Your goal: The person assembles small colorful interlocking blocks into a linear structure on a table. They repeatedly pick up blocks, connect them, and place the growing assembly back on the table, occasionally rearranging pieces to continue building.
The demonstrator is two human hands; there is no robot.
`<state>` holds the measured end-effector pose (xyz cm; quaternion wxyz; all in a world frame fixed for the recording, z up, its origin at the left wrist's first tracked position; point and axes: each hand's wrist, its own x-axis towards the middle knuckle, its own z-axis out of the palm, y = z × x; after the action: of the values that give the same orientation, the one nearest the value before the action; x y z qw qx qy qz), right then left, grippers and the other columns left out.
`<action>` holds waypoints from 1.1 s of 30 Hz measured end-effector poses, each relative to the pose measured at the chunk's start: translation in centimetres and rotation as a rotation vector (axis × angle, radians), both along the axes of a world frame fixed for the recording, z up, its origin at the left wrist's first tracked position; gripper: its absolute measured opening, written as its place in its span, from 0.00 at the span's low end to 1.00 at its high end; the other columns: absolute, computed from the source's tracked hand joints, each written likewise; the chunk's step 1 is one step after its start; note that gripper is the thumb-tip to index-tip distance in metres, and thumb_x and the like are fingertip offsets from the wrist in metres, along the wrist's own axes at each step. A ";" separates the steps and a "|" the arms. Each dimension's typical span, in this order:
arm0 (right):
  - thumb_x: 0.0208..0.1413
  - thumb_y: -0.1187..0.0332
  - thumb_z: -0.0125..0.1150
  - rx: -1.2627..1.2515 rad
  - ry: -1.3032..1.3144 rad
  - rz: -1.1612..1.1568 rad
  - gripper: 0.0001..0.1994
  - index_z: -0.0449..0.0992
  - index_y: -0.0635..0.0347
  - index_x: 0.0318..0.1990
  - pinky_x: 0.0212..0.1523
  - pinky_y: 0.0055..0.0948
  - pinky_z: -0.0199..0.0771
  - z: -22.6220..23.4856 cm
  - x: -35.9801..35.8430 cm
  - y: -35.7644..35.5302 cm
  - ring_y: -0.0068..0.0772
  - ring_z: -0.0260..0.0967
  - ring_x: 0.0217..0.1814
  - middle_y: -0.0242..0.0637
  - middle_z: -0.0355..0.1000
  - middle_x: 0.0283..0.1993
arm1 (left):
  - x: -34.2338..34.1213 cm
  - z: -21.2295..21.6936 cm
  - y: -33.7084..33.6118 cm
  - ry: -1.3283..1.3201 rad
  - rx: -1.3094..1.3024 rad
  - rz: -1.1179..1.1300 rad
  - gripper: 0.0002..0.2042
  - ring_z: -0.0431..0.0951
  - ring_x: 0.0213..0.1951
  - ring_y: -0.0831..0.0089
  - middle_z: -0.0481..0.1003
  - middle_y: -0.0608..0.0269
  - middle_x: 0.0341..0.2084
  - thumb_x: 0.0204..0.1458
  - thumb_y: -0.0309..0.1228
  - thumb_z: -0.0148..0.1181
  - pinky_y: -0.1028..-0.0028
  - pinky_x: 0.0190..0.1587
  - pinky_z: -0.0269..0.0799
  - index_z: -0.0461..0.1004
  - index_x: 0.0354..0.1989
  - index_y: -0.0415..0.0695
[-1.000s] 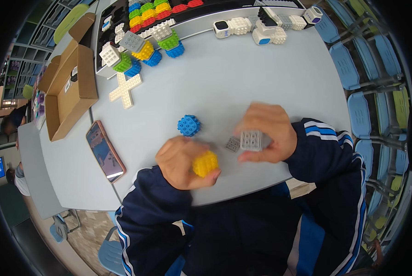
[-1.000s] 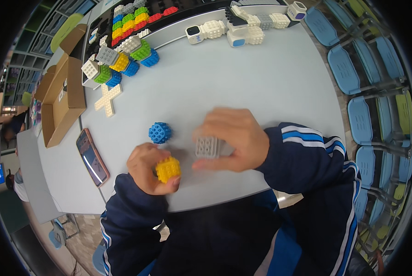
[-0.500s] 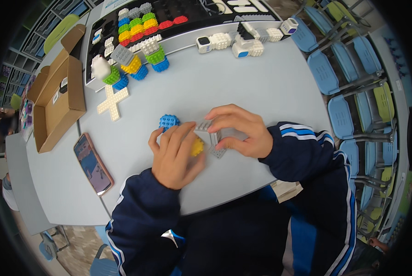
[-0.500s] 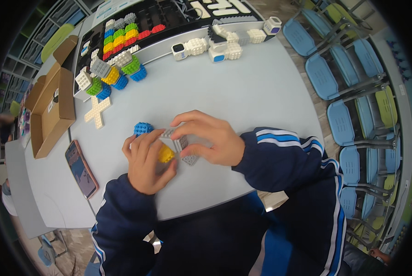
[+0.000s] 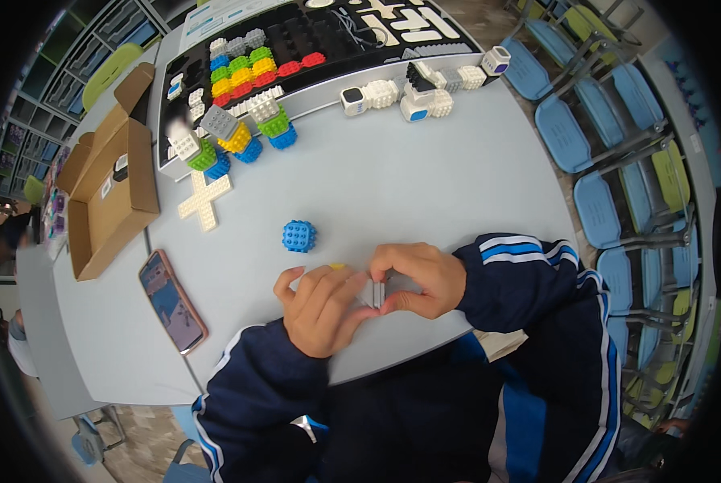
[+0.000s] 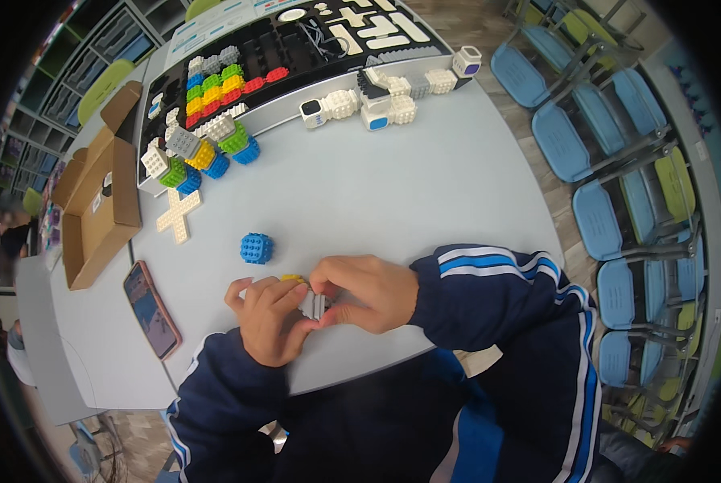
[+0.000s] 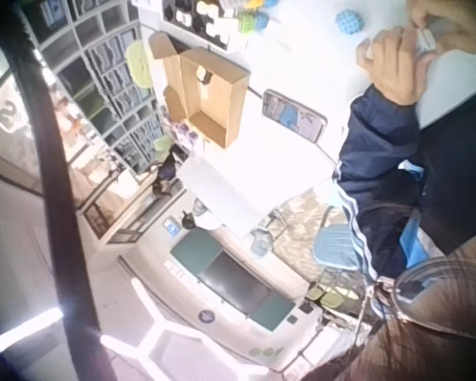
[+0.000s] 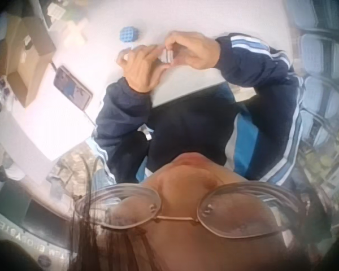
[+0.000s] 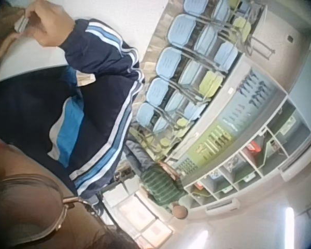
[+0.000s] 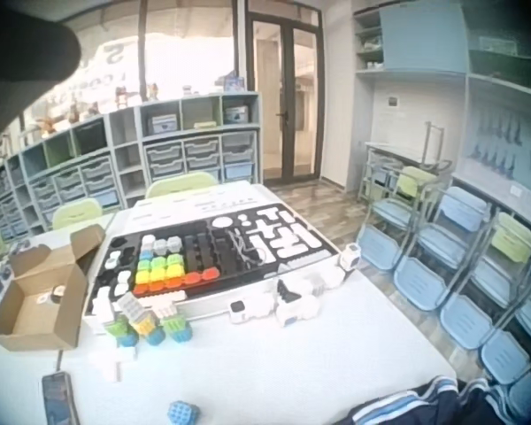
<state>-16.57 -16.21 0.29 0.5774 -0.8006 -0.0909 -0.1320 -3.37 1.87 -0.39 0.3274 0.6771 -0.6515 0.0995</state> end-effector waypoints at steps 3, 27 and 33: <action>0.47 0.61 0.72 -0.065 -0.079 0.054 0.19 0.69 0.60 0.38 0.37 0.32 0.68 0.5 0.3 0.0 0.41 0.66 0.33 0.39 0.66 0.33 | -0.5 -0.5 0.3 -0.015 -0.099 -0.016 0.21 0.74 0.33 0.72 0.75 0.69 0.33 0.37 0.41 0.73 0.64 0.50 0.52 0.76 0.40 0.48; 0.40 0.61 0.76 -0.130 -0.220 -0.117 0.20 0.65 0.59 0.19 0.20 0.32 0.55 0.3 0.7 1.5 0.34 0.57 0.17 0.36 0.60 0.18 | -0.9 0.0 -0.5 0.375 -0.158 -0.095 0.16 0.78 0.35 0.63 0.77 0.60 0.31 0.39 0.31 0.66 0.56 0.66 0.44 0.73 0.37 0.41; 0.41 0.60 0.77 -0.121 -0.105 -0.200 0.25 0.61 0.59 0.16 0.18 0.27 0.48 -0.1 0.4 2.0 0.21 0.48 0.18 0.30 0.52 0.15 | -0.7 -1.1 -0.9 0.578 -0.149 -0.137 0.13 0.76 0.32 0.66 0.75 0.62 0.29 0.42 0.26 0.62 0.54 0.68 0.44 0.72 0.39 0.40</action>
<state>-16.18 -14.18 0.24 0.5062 -0.8312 -0.0483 -0.2249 -4.08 0.92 -1.46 0.5540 0.6058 -0.5664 -0.0722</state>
